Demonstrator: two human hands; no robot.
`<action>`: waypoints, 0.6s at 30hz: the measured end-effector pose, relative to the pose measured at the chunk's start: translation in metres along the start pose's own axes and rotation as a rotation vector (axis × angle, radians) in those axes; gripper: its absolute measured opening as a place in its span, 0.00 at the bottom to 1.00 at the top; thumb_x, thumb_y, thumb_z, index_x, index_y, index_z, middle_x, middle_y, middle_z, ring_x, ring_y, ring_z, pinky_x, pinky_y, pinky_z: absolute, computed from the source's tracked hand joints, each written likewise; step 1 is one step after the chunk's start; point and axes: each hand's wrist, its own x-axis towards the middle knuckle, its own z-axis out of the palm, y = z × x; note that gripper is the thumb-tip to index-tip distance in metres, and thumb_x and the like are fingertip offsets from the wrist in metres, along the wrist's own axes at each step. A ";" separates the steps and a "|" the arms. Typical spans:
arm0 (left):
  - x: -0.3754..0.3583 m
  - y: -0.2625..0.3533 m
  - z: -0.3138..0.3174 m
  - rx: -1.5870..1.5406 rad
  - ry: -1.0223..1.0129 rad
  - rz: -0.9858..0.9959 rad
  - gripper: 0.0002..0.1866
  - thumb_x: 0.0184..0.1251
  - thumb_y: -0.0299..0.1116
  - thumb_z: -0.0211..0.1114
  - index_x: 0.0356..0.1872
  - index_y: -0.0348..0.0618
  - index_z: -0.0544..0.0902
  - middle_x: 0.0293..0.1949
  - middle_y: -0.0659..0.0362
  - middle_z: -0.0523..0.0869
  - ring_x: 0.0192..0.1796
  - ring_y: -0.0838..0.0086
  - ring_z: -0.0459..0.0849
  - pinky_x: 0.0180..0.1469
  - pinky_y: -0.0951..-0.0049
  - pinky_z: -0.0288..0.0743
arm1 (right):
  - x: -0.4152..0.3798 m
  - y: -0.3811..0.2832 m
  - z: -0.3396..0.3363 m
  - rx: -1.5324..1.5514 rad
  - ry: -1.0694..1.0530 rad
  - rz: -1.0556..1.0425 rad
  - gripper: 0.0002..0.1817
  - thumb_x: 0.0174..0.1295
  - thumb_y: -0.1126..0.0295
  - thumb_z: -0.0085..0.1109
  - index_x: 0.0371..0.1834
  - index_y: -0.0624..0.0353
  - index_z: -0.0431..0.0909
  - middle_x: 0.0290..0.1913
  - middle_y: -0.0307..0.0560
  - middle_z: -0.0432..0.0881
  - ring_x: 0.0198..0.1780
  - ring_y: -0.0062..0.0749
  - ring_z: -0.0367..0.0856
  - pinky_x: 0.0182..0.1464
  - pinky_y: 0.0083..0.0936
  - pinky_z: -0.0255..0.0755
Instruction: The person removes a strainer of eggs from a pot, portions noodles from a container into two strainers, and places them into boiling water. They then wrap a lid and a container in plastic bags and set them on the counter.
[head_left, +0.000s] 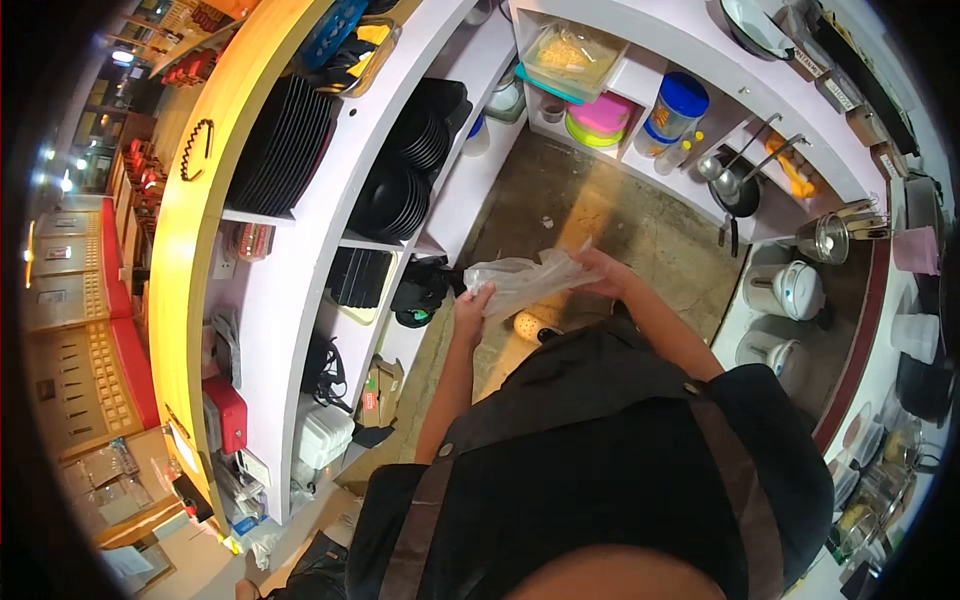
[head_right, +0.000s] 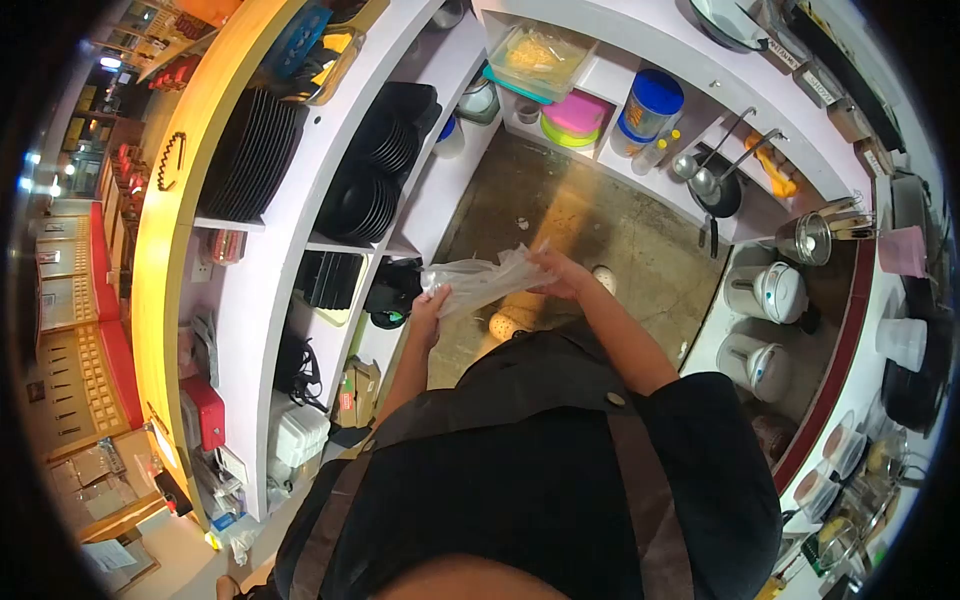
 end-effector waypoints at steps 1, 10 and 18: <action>0.003 -0.004 0.008 0.009 0.024 -0.034 0.11 0.58 0.34 0.65 0.37 0.37 0.80 0.34 0.62 0.82 0.33 0.79 0.79 0.38 0.78 0.72 | -0.009 -0.004 0.000 -0.099 -0.007 -0.052 0.18 0.58 0.65 0.56 0.50 0.60 0.71 0.48 0.49 0.76 0.48 0.36 0.77 0.50 0.32 0.71; 0.045 -0.056 0.125 0.377 0.140 0.011 0.16 0.63 0.43 0.59 0.22 0.41 0.77 0.19 0.66 0.73 0.20 0.83 0.67 0.21 0.77 0.59 | -0.061 -0.081 -0.125 -0.113 0.217 -0.111 0.09 0.55 0.77 0.56 0.39 0.64 0.75 0.31 0.43 0.79 0.29 0.26 0.78 0.33 0.23 0.73; 0.041 -0.060 0.249 0.417 0.276 -0.040 0.13 0.63 0.39 0.59 0.26 0.39 0.80 0.18 0.68 0.70 0.18 0.84 0.62 0.20 0.80 0.55 | -0.076 -0.169 -0.194 -0.037 0.303 -0.185 0.06 0.57 0.76 0.52 0.37 0.64 0.74 0.26 0.45 0.78 0.23 0.29 0.77 0.23 0.25 0.71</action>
